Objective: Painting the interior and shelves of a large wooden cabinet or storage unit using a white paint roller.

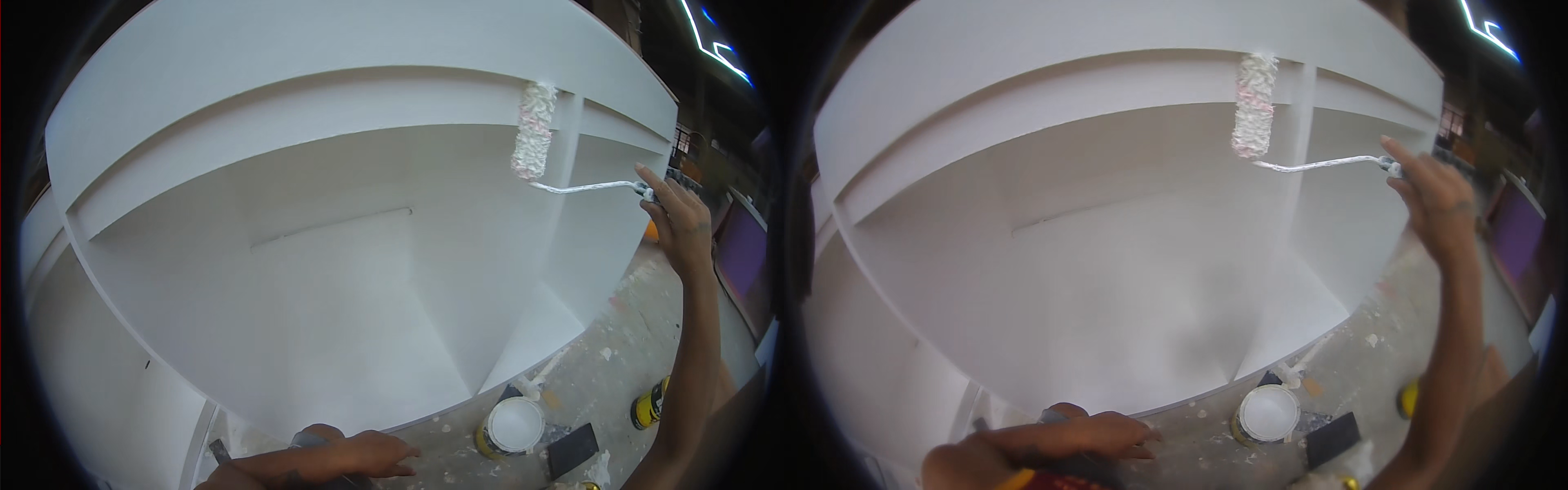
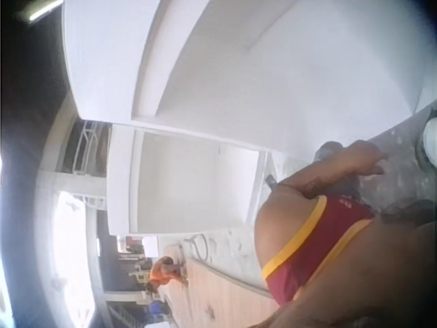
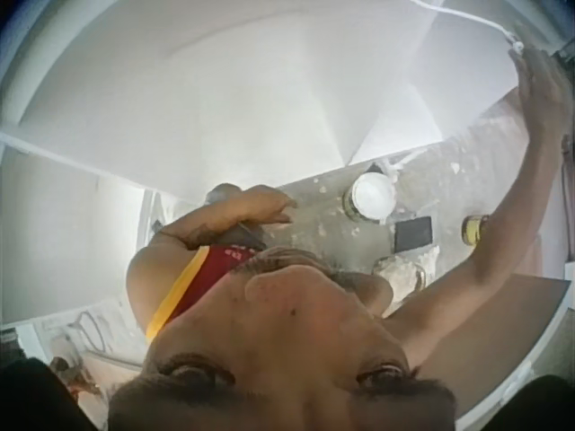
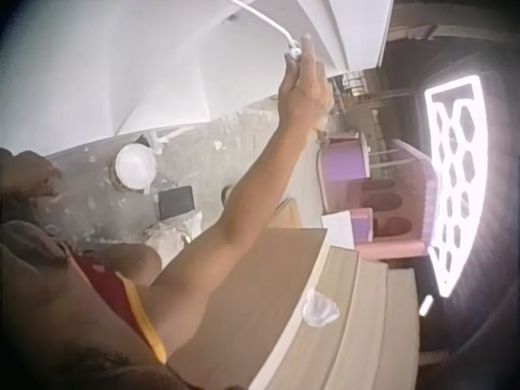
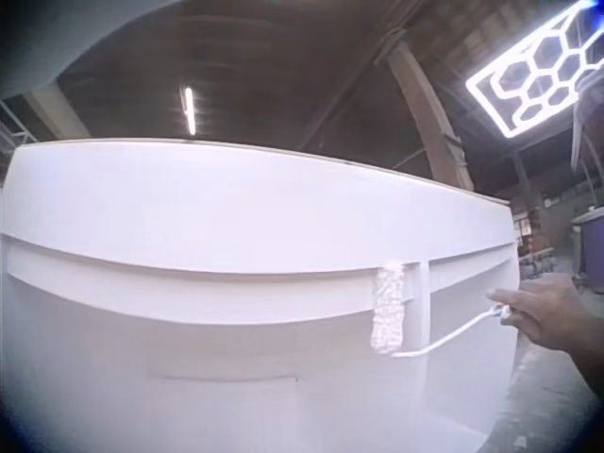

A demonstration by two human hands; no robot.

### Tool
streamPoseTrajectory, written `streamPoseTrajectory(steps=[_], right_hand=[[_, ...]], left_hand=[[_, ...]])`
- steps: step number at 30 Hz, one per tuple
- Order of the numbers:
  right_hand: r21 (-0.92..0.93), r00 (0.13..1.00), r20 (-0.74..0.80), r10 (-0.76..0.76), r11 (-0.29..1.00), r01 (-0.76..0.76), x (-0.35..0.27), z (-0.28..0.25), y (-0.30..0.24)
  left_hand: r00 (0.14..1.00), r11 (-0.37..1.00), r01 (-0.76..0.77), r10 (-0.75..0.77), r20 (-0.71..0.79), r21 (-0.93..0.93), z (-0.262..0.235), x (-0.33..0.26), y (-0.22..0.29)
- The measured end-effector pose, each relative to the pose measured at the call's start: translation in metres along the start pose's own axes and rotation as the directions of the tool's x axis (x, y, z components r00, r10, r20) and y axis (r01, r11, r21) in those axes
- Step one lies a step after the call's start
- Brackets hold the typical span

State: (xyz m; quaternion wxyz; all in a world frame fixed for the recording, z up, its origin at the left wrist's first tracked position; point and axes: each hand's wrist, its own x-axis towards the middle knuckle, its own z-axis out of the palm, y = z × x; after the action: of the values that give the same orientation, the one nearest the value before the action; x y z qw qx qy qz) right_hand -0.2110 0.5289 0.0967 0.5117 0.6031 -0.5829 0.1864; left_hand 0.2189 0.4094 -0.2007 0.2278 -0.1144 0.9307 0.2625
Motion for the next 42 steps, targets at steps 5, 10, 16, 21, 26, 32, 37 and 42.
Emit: streamPoseTrajectory(steps=[5,10,16,21,26,32,37,42], right_hand=[[-0.083,0.995,0.053,0.081,0.994,-0.077,-0.012,-0.002,0.016],[-0.053,0.999,0.037,0.029,0.998,-0.027,-0.002,0.003,0.009],[0.147,0.958,-0.211,-0.194,0.963,0.227,0.08,0.011,-0.118],[0.251,0.957,-0.229,-0.177,0.939,0.234,0.084,0.015,-0.13],[0.084,0.996,-0.057,-0.064,0.994,0.069,0.024,0.014,-0.023],[-0.047,0.994,0.029,0.101,0.994,-0.1,-0.006,-0.008,0.007],[0.007,0.991,-0.034,0.131,0.991,-0.131,-0.043,-0.012,0.001],[0.562,0.831,0.276,0.483,0.62,-0.548,-0.124,0.026,-0.077]], left_hand=[[1.0,0.999,-0.004,0.004,0.006,0.04,0.002,0.014,0.001],[0.998,0.999,-0.007,0.004,0.063,0.04,-0.009,0.027,0.014],[0.996,0.998,-0.058,0.055,0.073,0.026,-0.006,0.034,0.012],[0.989,0.995,-0.043,0.029,0.143,0.092,-0.005,0.054,0.007],[0.997,1.0,0.01,-0.011,0.073,0.026,-0.002,0.04,0.0],[0.99,0.995,0.034,-0.046,0.131,0.091,-0.007,0.037,0.0],[0.997,1.0,0.015,-0.016,0.077,0.021,-0.023,0.044,0.017],[0.881,0.922,-0.38,0.338,-0.33,-0.07,-0.058,0.059,0.039]])
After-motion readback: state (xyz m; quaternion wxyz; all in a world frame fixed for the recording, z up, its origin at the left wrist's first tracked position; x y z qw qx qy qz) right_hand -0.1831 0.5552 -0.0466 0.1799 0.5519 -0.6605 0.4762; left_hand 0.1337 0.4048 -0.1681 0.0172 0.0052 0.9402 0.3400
